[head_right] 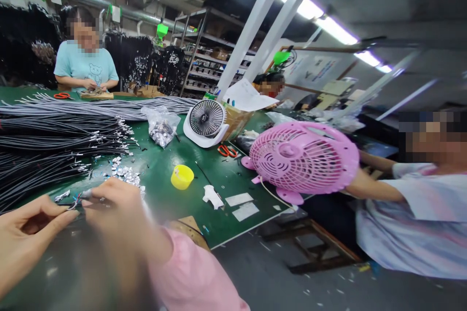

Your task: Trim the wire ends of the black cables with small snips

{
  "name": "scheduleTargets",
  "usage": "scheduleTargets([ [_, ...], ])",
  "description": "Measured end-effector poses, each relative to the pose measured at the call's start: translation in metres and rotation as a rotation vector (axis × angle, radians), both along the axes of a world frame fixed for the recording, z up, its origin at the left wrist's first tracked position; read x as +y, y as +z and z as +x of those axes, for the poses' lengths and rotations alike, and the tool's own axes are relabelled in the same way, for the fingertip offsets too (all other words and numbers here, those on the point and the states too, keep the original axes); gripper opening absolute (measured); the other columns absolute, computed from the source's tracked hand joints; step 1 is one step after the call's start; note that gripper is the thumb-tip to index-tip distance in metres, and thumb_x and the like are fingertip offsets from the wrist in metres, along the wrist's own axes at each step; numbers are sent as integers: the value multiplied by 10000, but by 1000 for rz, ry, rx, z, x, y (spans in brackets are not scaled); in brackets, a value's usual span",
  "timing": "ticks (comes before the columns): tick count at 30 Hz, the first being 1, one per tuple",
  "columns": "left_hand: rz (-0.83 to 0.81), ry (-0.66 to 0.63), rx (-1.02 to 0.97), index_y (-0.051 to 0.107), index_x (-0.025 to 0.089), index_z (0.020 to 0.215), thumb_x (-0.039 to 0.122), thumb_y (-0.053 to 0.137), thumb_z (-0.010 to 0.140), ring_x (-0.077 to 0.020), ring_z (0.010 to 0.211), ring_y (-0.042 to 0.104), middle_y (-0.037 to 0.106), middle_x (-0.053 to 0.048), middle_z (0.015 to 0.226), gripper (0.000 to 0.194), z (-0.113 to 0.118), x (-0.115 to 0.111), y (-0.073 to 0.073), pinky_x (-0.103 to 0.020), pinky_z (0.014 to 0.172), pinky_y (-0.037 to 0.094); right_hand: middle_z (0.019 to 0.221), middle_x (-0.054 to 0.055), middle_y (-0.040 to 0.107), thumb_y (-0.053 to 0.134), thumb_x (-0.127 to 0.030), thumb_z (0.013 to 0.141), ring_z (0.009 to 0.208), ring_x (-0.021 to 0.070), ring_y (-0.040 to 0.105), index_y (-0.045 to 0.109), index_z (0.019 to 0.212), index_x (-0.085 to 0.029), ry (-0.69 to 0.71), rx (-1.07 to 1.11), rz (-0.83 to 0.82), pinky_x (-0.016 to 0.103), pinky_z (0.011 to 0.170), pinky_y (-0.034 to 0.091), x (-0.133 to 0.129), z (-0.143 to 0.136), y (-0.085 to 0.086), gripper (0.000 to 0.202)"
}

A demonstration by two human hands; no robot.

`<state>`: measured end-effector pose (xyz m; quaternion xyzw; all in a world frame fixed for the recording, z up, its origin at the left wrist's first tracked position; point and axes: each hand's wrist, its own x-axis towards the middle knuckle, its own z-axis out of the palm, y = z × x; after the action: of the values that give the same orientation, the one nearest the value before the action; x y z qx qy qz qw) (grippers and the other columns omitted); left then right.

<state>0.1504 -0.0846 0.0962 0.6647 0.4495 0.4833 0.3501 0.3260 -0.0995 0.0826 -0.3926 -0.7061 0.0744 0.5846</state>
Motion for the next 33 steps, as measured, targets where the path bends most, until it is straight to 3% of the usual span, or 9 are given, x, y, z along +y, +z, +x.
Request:
scheduleTargets([
  [8, -6, -4, 0, 659, 240, 516, 622, 794, 672, -128, 456, 534, 587, 35, 509, 434, -2, 1, -11, -222, 439, 428, 790, 69, 732, 616, -185, 939, 662, 160, 649, 700, 880, -179, 18, -67, 17, 283, 627, 545, 1, 2, -4, 103],
  [11, 17, -4, 0, 671, 244, 530, 596, 782, 692, -128, 451, 533, 601, 34, 510, 403, 1, 0, -10, -226, 437, 415, 763, 42, 689, 613, -191, 875, 663, 161, 614, 639, 832, -194, 35, -69, -45, 280, 633, 522, -1, 1, -2, 51],
  [17, 58, -26, 56, 685, 249, 535, 482, 765, 718, -132, 458, 536, 615, 32, 516, 307, 2, -1, -12, -229, 443, 406, 621, -37, 537, 544, -183, 767, 603, 128, 494, 533, 671, -206, 102, 181, -525, 234, 575, 408, -3, -7, 17, 100],
  [20, 58, -54, 96, 682, 257, 533, 510, 744, 733, -139, 450, 537, 613, 29, 507, 328, 0, -1, -8, -234, 443, 419, 547, -57, 491, 555, -169, 703, 530, 100, 438, 560, 626, -192, 271, 399, -790, 207, 507, 343, 3, -4, 17, 81],
  [23, 79, -124, 183, 706, 270, 536, 543, 685, 748, -154, 443, 567, 647, 12, 508, 346, -1, 2, 1, -234, 433, 443, 490, -46, 538, 600, -190, 666, 428, 78, 419, 633, 639, -163, 502, 584, -1071, 191, 421, 279, 11, 3, 10, 50],
  [27, 139, -167, 223, 712, 266, 545, 531, 632, 775, -161, 448, 601, 696, -4, 529, 360, 0, 6, 9, -220, 434, 464, 503, -2, 632, 681, -225, 645, 392, 61, 404, 687, 627, -136, 673, 592, -1122, 184, 380, 284, 14, 8, 4, 91],
  [33, 80, -135, 134, 695, 247, 504, 561, 656, 766, -139, 387, 529, 607, 2, 439, 411, -1, 6, 5, -209, 360, 402, 464, -71, 569, 780, -176, 622, 426, 58, 446, 721, 656, -159, 372, 635, -1019, 180, 438, 362, 7, 0, 19, 70],
])
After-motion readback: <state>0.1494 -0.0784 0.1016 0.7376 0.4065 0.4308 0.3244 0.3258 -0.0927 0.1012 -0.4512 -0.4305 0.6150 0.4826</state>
